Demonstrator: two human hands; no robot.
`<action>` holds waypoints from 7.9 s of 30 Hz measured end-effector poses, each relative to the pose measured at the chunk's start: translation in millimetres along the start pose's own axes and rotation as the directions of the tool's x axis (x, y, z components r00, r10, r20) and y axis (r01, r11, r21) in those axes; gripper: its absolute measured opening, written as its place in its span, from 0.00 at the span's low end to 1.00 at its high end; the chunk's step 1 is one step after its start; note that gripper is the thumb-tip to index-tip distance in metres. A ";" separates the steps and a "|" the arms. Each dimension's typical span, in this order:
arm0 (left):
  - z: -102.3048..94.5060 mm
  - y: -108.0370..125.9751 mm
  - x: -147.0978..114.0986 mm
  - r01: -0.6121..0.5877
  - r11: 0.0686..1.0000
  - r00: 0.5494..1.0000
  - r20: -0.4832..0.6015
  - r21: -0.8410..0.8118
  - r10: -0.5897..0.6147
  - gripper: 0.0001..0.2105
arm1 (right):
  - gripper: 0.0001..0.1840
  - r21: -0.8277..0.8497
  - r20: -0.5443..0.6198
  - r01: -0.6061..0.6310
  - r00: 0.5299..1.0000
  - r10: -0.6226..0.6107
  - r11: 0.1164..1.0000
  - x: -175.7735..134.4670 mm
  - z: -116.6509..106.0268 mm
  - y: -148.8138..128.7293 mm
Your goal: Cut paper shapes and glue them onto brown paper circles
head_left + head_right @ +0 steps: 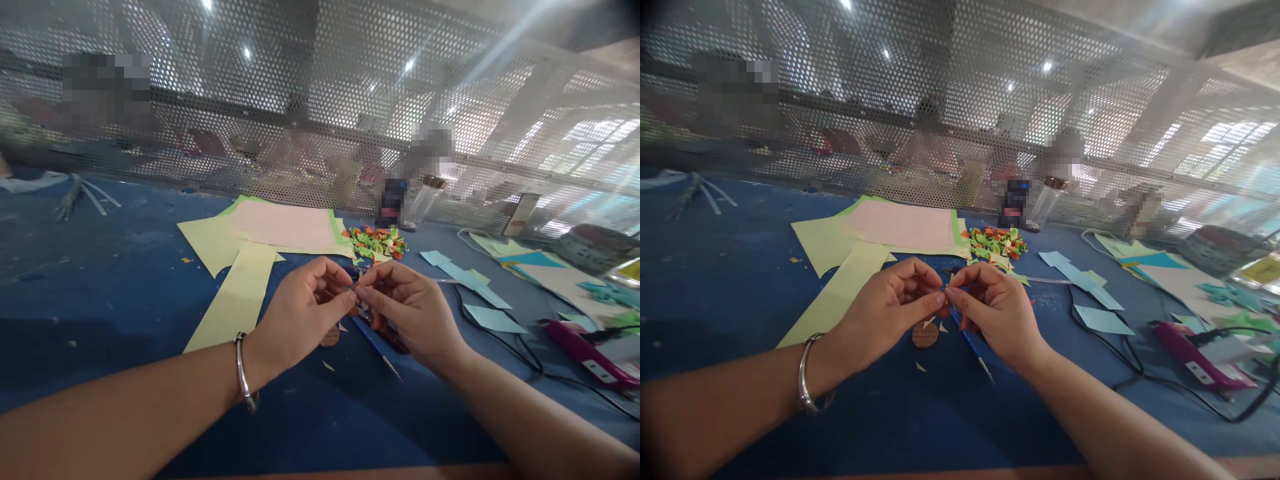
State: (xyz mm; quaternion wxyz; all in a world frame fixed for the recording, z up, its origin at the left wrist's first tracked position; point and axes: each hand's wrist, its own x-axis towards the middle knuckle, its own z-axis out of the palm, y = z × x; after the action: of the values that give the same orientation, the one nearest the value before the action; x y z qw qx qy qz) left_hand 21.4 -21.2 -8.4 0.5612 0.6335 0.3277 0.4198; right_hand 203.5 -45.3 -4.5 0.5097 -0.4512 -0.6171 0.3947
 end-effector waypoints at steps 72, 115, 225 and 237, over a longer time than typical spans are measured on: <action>3.8 4.5 -3.9 0.088 0.995 0.993 0.080 -0.048 -0.084 0.10 | 0.13 -0.047 -0.038 0.125 0.991 -0.127 0.991 -3.0 -4.9 -2.1; 4.3 7.0 0.9 0.258 0.924 0.966 0.090 -0.283 -0.242 0.18 | 0.12 -0.145 -0.051 0.150 0.986 -0.158 0.978 -3.5 2.7 -3.1; -38.3 14.9 16.2 -0.280 0.898 0.890 0.442 0.338 0.111 0.09 | 0.07 -0.571 0.547 0.626 0.773 -0.321 0.531 -0.8 -35.9 -3.0; -39.1 18.5 18.0 -0.130 0.902 0.934 0.356 0.411 -0.027 0.14 | 0.05 -0.600 0.525 0.587 0.802 -0.285 0.544 -0.7 -35.5 -3.2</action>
State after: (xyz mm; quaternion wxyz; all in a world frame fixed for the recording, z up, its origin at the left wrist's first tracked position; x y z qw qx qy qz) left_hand -7.0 8.9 13.5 0.4467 0.8145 0.2885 0.2318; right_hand 238.1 -45.9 4.3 0.2405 -0.3633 -0.8990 0.0441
